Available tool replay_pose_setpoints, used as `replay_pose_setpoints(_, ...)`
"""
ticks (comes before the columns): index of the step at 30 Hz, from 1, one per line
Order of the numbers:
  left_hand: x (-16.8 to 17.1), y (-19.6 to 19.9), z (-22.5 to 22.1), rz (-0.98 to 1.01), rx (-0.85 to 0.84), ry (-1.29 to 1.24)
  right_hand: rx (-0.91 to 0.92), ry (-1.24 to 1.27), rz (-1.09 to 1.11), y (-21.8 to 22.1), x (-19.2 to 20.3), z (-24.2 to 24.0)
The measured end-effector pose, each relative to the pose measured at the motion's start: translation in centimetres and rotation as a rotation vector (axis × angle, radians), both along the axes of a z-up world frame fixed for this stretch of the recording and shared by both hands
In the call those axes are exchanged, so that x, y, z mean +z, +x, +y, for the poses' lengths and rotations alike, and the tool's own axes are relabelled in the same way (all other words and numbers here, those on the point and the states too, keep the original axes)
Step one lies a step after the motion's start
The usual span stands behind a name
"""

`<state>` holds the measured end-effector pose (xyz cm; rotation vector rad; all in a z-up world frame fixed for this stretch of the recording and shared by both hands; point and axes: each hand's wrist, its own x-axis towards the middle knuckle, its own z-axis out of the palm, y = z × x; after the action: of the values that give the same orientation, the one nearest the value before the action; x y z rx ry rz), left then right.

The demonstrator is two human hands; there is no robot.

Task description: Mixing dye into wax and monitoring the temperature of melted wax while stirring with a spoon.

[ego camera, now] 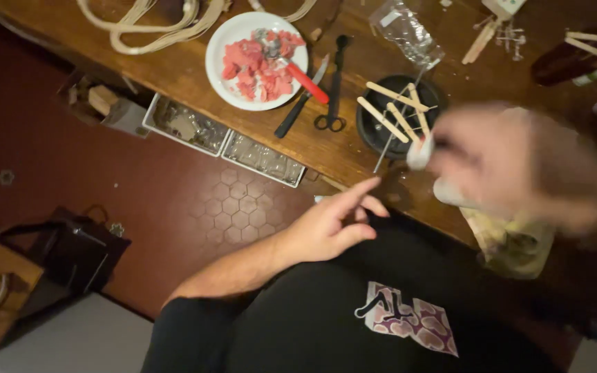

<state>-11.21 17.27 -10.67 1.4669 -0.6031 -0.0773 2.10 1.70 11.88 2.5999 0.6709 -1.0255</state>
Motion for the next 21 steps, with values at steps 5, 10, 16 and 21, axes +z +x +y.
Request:
replay_pose_setpoints(5, -0.2, -1.3, 2.6, 0.097, 0.325, 0.155, 0.183, 0.258, -0.418, 18.9, -9.8, -8.8)
replay_pose_setpoints(10, -0.3, -2.7, 4.0, 0.193, 0.426, 0.176, -0.125, 0.305, -0.323, 29.5, -21.4, -10.5)
replay_pose_setpoints(16, 1.7, -0.9, 5.5, 0.063, 0.497, 0.338, 0.183, 0.186, -0.560, 31.9, -25.9, -9.8)
replay_pose_setpoints(21, 4.7, 5.7, 7.1, -0.137, 0.531, 0.599, 0.099, 0.141, -0.593, 27.9, -21.0, -9.7)
